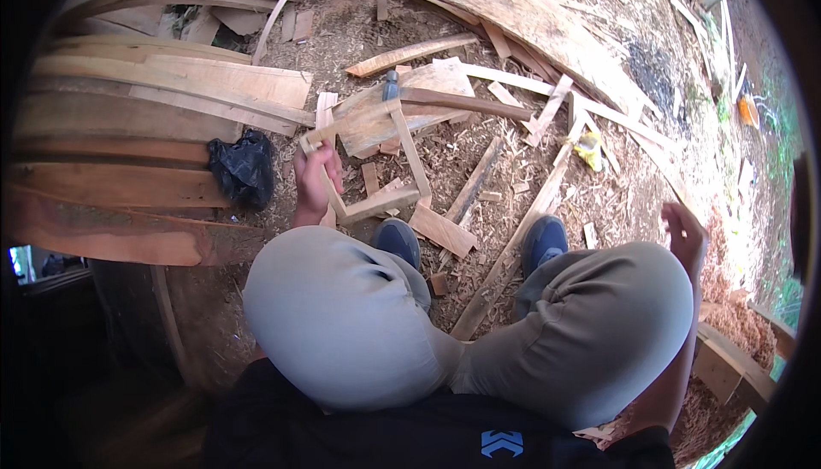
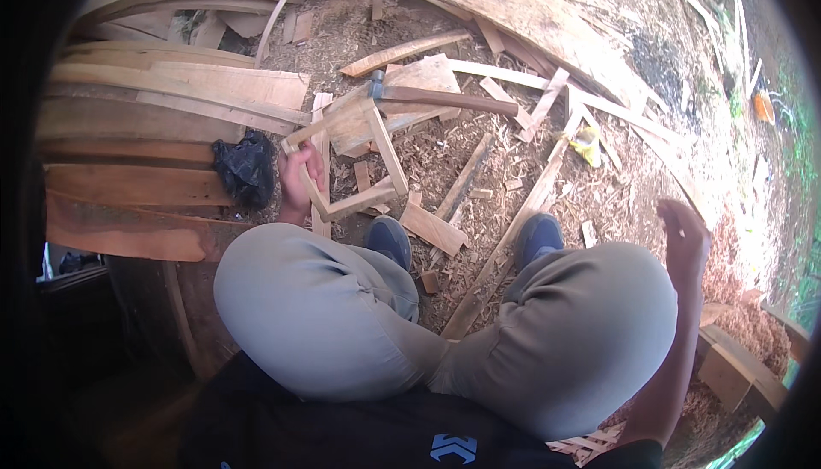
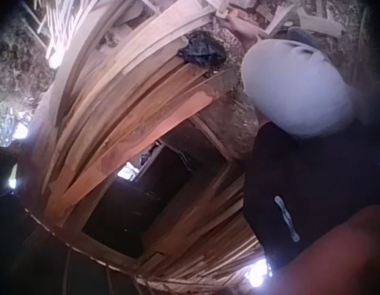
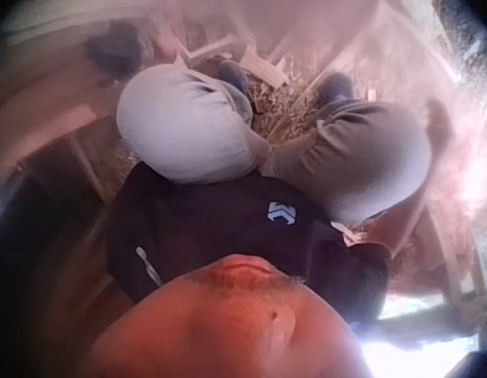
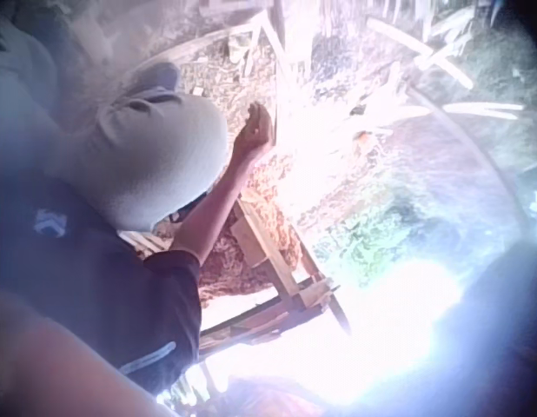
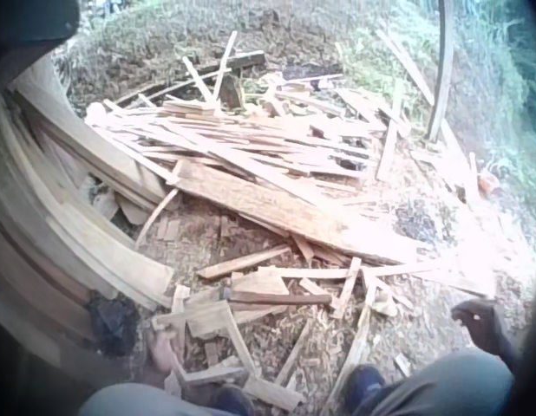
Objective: The person assembles a small square wooden frame by hand, using a hammer to tap the joints together. They repeatedly adjust the pieces and tap them into alignment, then inspect the assembled frame.
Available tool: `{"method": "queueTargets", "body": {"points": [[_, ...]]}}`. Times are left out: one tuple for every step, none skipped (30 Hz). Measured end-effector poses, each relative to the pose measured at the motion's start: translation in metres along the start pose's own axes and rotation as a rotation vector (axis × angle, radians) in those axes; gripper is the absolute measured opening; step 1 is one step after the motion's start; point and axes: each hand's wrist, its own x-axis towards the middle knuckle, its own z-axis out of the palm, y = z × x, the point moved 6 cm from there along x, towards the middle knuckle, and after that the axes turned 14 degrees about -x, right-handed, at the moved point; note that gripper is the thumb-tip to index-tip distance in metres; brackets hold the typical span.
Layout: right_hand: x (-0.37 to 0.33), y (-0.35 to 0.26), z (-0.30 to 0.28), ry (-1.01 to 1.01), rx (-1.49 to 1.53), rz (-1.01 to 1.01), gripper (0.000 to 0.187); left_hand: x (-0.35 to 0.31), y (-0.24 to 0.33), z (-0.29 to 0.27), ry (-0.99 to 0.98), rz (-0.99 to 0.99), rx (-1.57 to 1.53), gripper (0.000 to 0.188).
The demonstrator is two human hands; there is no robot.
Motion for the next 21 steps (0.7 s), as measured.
{"method": "queueTargets", "body": {"points": [[0.030,-0.035,0.008,-0.033,0.121,-0.057,0.022,0.009,-0.001,-0.002,0.035,0.010,-0.013,0.020],[0.061,-0.077,0.030,-0.080,0.286,-0.125,0.027,0.014,0.013,-0.013,0.100,-0.003,0.018,0.021],[0.080,-0.120,0.037,-0.167,0.207,-0.217,0.037,0.025,0.011,-0.015,0.141,-0.029,0.003,0.023],[0.095,-0.159,0.056,-0.263,0.149,-0.311,0.048,0.031,0.013,-0.023,0.193,-0.051,0.010,0.024],[0.104,-0.192,0.075,-0.269,0.029,-0.480,0.061,0.034,0.007,-0.029,0.234,-0.134,-0.025,0.024],[0.110,-0.214,0.094,-0.262,-0.110,-0.636,0.075,0.040,0.001,-0.028,0.234,-0.139,-0.054,0.023],[0.118,-0.224,0.124,-0.276,-0.179,-0.740,0.085,0.046,-0.007,-0.028,0.235,-0.144,-0.073,0.023],[0.122,-0.233,0.156,-0.290,-0.247,-0.843,0.094,0.052,-0.013,-0.027,0.236,-0.148,-0.091,0.022],[0.123,-0.242,0.183,-0.301,-0.311,-0.883,0.100,0.053,-0.018,-0.022,0.238,-0.147,-0.092,0.022],[0.120,-0.255,0.206,-0.314,-0.367,-0.925,0.107,0.054,-0.021,-0.021,0.243,-0.153,-0.090,0.022],[0.117,-0.268,0.228,-0.415,-0.415,-0.916,0.107,0.052,-0.021,-0.024,0.256,-0.160,-0.078,0.022],[0.112,-0.275,0.244,-0.477,-0.462,-0.893,0.090,0.051,-0.023,-0.027,0.269,-0.170,-0.070,0.022],[0.115,-0.274,0.253,-0.473,-0.311,-0.812,0.079,0.053,-0.028,-0.027,0.255,-0.189,-0.082,0.022],[0.117,-0.268,0.259,-0.467,-0.165,-0.725,0.070,0.056,-0.034,-0.024,0.247,-0.214,-0.068,0.022],[0.114,-0.270,0.256,-0.492,-0.158,-0.685,0.065,0.057,-0.039,-0.026,0.249,-0.240,-0.046,0.022],[0.111,-0.277,0.240,-0.511,-0.150,-0.648,0.060,0.059,-0.040,-0.025,0.249,-0.259,-0.023,0.023],[0.108,-0.274,0.227,-0.527,-0.156,-0.599,0.055,0.063,-0.041,-0.014,0.230,-0.270,-0.051,0.026],[0.104,-0.263,0.222,-0.500,-0.106,-0.522,0.053,0.068,-0.047,-0.006,0.191,-0.278,-0.077,0.027],[0.099,-0.251,0.216,-0.475,-0.053,-0.451,0.051,0.075,-0.050,0.000,0.159,-0.284,-0.101,0.027],[0.095,-0.240,0.212,-0.449,-0.001,-0.378,0.049,0.081,-0.053,0.005,0.126,-0.291,-0.124,0.028],[0.095,-0.224,0.208,-0.477,0.047,-0.247,0.047,0.089,-0.056,0.017,0.040,-0.286,-0.149,0.030]]}}
